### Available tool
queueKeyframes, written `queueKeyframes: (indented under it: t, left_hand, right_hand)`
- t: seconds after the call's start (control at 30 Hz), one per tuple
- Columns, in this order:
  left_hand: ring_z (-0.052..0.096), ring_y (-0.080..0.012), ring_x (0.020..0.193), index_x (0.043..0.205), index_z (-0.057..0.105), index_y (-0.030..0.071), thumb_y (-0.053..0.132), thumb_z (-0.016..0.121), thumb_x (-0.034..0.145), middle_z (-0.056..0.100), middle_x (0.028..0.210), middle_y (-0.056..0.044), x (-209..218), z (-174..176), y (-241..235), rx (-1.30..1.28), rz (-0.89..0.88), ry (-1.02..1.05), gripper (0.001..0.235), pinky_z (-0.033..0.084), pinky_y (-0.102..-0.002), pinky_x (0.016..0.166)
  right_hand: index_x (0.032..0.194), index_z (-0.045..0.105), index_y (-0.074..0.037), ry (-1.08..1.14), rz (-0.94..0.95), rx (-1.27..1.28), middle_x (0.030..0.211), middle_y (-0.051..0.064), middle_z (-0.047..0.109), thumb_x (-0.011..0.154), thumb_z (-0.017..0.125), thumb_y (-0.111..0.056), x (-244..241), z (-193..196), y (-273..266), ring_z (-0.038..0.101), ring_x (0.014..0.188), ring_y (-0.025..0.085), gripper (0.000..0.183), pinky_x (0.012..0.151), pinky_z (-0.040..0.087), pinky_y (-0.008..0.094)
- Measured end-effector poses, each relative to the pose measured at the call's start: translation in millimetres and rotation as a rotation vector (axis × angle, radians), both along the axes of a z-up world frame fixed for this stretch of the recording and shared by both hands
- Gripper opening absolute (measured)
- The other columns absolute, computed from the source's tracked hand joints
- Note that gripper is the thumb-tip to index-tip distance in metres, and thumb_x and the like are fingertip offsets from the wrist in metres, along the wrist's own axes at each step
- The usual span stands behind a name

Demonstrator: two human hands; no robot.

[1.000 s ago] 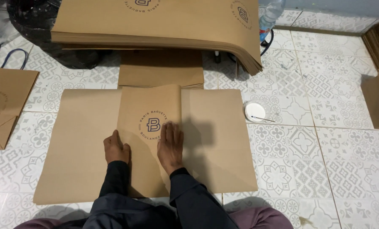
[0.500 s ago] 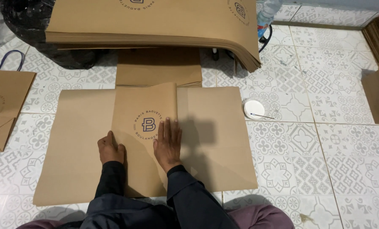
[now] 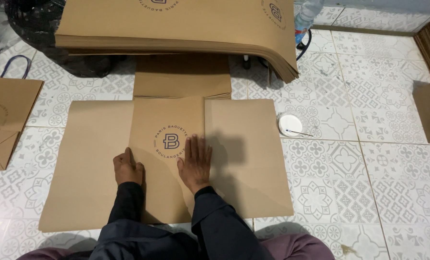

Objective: The person sits on the floor and assembles flat brown paper bags. They fold the side flaps inward, apply glue to the seams using a small brush, and press the flaps together to secure the bag structure. The person repeats this process for multiple bags.

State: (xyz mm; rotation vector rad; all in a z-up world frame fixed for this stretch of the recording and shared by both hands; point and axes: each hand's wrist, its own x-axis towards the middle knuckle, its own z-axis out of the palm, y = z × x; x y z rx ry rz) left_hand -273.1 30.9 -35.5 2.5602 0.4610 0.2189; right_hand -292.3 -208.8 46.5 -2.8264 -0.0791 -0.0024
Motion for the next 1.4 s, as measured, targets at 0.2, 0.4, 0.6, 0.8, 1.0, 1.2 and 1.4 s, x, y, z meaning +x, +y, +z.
queueKeyframes:
  t: [0.2,0.4,0.6,0.8,1.0,1.2,1.4]
  left_hand:
    - [0.054,-0.0329,0.131,0.156,0.049,0.014,0.011,0.072,0.086,0.048,0.133,-0.01,2.0,0.9,-5.5,0.02,-0.01,-0.007,0.074,0.049,-0.043,0.111]
    - [0.053,-0.0333,0.131,0.157,0.048,0.012,0.009,0.069,0.088,0.048,0.134,-0.011,-0.4,14.2,-11.1,-0.054,-0.031,0.044,0.072,0.047,-0.042,0.113]
    - [0.054,-0.0342,0.129,0.155,0.05,0.011,0.009,0.07,0.088,0.049,0.133,-0.012,-1.2,18.1,-18.1,-0.047,-0.024,0.022,0.07,0.048,-0.043,0.112]
    - [0.056,-0.0318,0.125,0.154,0.052,0.011,0.012,0.073,0.084,0.049,0.131,-0.011,1.9,0.9,-12.3,0.031,-0.044,0.001,0.073,0.051,-0.042,0.107]
    - [0.056,-0.0324,0.123,0.15,0.056,0.012,0.017,0.074,0.082,0.051,0.131,-0.011,-2.1,25.9,-19.7,0.127,-0.057,0.026,0.071,0.052,-0.043,0.104]
    - [0.057,-0.0317,0.125,0.135,0.069,0.02,0.016,0.066,0.08,0.057,0.139,-0.006,-0.8,17.6,-21.6,0.358,-0.148,-0.131,0.055,0.054,-0.05,0.097]
    - [0.049,-0.0316,0.134,0.139,0.064,0.023,0.023,0.058,0.084,0.05,0.147,-0.001,7.8,-13.7,-19.1,0.425,-0.167,-0.045,0.055,0.049,-0.05,0.104]
  right_hand:
    - [0.164,0.015,-0.012,0.138,0.011,0.021,0.171,0.012,0.012,0.104,0.038,-0.049,1.2,10.1,-10.2,0.002,0.157,0.037,0.074,0.124,0.007,0.062]
    - [0.164,0.015,-0.016,0.202,0.006,-0.019,0.171,0.01,0.011,0.103,0.033,-0.055,3.5,7.7,-16.0,0.004,0.157,0.036,0.074,0.122,0.006,0.063]
    - [0.164,0.013,-0.018,0.236,0.012,-0.022,0.172,0.009,0.006,0.104,0.028,-0.057,7.4,-4.5,-19.3,0.002,0.157,0.036,0.074,0.121,0.004,0.064]
    - [0.164,0.015,-0.02,0.22,0.011,-0.025,0.17,0.01,0.011,0.102,0.03,-0.058,8.1,-0.1,-21.5,0.007,0.155,0.036,0.074,0.12,0.01,0.065]
    - [0.161,0.025,-0.018,0.139,0.009,-0.008,0.167,0.012,0.02,0.099,0.036,-0.06,10.2,-9.0,-24.1,0.015,0.153,0.038,0.076,0.117,0.016,0.066]
    - [0.156,0.037,-0.015,0.001,0.008,0.06,0.159,0.016,0.032,0.095,0.049,-0.056,13.4,-29.8,-24.9,0.024,0.149,0.043,0.074,0.115,0.02,0.067]
    - [0.131,0.061,-0.017,-0.153,-0.208,0.262,0.125,0.007,0.055,0.092,0.06,-0.032,27.0,-63.7,-44.7,0.053,0.126,0.029,0.042,0.107,0.037,0.043]
